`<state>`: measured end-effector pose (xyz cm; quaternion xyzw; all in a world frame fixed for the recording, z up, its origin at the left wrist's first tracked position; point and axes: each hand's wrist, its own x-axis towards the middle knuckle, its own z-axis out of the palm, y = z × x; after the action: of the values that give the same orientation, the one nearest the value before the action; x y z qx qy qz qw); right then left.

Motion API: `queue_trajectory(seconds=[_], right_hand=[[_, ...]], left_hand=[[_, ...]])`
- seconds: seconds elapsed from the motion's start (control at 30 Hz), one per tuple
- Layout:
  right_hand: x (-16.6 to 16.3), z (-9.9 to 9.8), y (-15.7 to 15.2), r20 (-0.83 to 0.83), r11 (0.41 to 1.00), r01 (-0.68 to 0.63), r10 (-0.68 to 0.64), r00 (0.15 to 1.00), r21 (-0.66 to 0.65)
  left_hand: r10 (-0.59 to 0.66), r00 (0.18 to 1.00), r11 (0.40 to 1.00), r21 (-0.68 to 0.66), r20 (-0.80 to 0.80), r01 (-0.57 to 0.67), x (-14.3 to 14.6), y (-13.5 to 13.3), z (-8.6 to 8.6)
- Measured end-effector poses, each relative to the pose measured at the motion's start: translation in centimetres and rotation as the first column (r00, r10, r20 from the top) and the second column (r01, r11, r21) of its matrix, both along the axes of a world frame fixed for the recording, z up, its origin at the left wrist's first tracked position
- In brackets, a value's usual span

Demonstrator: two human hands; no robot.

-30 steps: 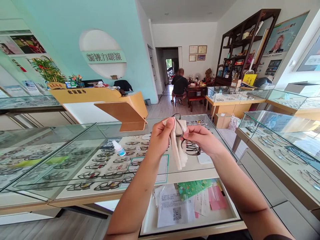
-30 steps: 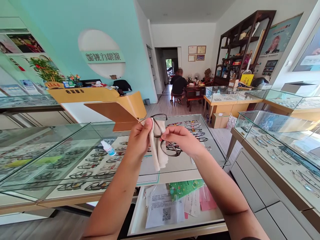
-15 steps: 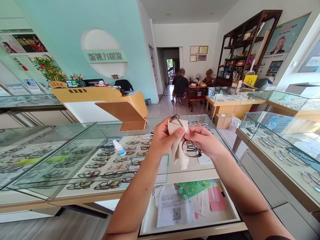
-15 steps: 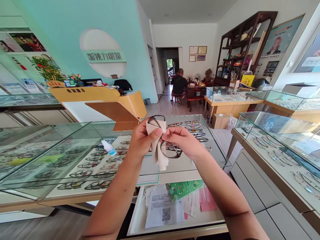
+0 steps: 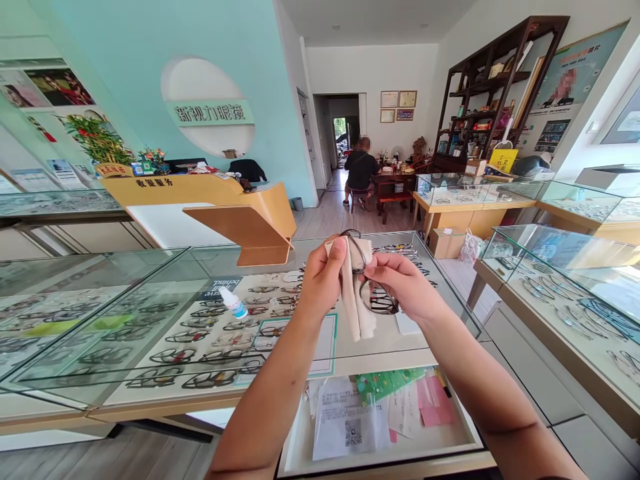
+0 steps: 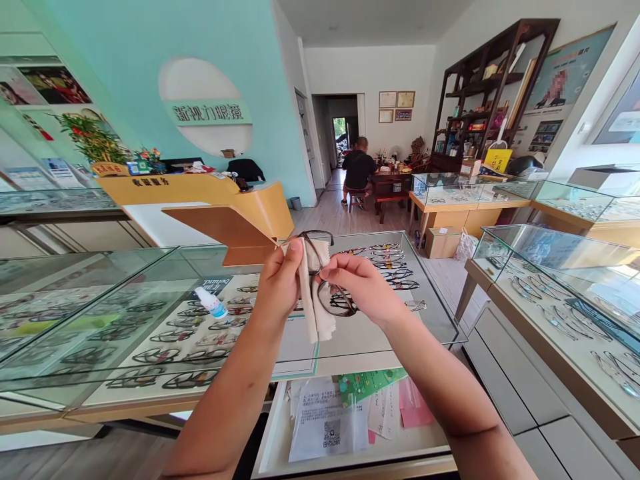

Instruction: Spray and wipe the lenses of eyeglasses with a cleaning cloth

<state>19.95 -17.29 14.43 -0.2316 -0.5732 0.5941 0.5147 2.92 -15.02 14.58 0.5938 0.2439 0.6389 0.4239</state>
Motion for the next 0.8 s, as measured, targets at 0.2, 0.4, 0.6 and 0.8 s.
queue_trajectory(seconds=[0.2,0.4,0.6,0.8], right_hand=[[0.7,0.7,0.7,0.005,1.0,0.009,-0.01,1.0,0.021],[0.5,0.9,1.5,0.039,0.997,-0.006,0.003,0.999,0.071],[0.4,2.7,-0.3,0.247,0.78,0.336,-0.519,0.818,0.527],[1.2,0.8,-8.0,0.646,0.774,-0.206,-0.314,0.696,0.599]], left_hand=[[-0.187,0.978,0.982,-0.017,-0.092,0.186,-1.4,0.9,0.6],[-0.125,0.987,0.99,0.056,-0.106,0.131,-0.3,0.7,1.3],[0.194,0.98,0.971,0.131,0.046,-0.198,-0.4,2.8,1.7],[0.245,0.96,0.959,0.115,0.136,-0.261,-2.3,4.0,2.4]])
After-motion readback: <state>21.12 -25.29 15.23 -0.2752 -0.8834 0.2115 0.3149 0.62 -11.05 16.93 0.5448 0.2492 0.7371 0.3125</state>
